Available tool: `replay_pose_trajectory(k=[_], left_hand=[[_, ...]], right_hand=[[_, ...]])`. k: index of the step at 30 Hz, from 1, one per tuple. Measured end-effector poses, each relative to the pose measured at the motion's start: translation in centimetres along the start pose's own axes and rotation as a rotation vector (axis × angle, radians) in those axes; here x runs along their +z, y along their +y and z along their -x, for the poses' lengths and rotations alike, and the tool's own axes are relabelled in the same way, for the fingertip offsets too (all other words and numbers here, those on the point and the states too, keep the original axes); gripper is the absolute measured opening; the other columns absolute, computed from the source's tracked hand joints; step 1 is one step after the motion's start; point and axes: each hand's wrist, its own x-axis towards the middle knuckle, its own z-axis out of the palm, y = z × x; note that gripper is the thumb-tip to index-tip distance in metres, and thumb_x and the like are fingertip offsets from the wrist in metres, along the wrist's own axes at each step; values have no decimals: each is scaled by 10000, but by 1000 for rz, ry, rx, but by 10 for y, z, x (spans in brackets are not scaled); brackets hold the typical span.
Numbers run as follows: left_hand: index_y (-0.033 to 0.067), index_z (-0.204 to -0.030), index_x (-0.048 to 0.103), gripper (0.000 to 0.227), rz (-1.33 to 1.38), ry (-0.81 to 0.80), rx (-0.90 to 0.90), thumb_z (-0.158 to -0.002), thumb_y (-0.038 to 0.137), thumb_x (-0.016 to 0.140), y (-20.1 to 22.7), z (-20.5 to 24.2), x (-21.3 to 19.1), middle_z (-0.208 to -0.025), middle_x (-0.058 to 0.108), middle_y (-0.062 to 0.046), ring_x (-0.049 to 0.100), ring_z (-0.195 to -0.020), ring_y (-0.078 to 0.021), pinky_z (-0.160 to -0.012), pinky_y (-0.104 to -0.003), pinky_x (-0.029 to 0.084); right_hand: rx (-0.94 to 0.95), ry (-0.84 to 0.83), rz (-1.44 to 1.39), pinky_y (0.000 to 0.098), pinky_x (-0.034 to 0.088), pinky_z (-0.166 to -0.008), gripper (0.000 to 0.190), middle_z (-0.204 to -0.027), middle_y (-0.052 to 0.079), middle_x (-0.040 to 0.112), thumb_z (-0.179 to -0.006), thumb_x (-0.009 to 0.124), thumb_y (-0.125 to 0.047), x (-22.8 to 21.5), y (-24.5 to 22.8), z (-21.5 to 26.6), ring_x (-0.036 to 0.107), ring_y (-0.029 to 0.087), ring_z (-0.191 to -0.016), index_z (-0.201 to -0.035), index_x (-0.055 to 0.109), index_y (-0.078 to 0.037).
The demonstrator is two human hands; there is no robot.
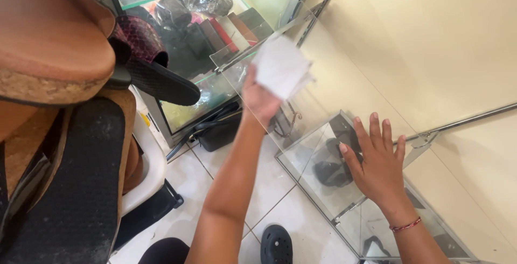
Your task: The person wipes down glass panels and shelves of a display cabinet using a cloth.
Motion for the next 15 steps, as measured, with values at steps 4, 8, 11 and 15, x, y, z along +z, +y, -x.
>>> replay_pose_trajectory(k=[4,8,11,15], left_hand=[[39,-1554,377,640,-60,3,37,-1084,474,378,13,9,-1,-1568,441,-192,406,-1446,-417,-1231,-589,299],[56,-1552,392,605,-1,-4,-28,-1108,467,378,-12,-40,-22,-1554,454,-173,424,-1439,-380,-1234,-587,303],[67,-1548,400,635,-14,136,-67,-1093,508,375,-35,-87,-34,-1559,462,-133,437,-1427,-357,-1230,-542,308],[44,-1558,393,632,36,-18,-78,-1128,505,360,-36,-93,-38,-1576,447,-149,433,-1438,-370,-1237,-544,307]], right_hand=[[4,-2,-1,652,36,-1189,697,-1669,199,245,-1010,401,-579,4,0,-2,149,413,-1549,-1588,367,-191],[1,4,12,647,44,-1194,692,-1676,190,247,-1003,407,-589,6,-2,-2,152,408,-1552,-1576,375,-203],[20,-10,-2,660,39,-1185,701,-1667,185,252,-996,407,-583,4,-4,-3,154,404,-1549,-1584,373,-202],[18,1,1,664,43,-1185,704,-1671,187,253,-995,412,-588,7,-4,-1,156,409,-1549,-1582,377,-201]])
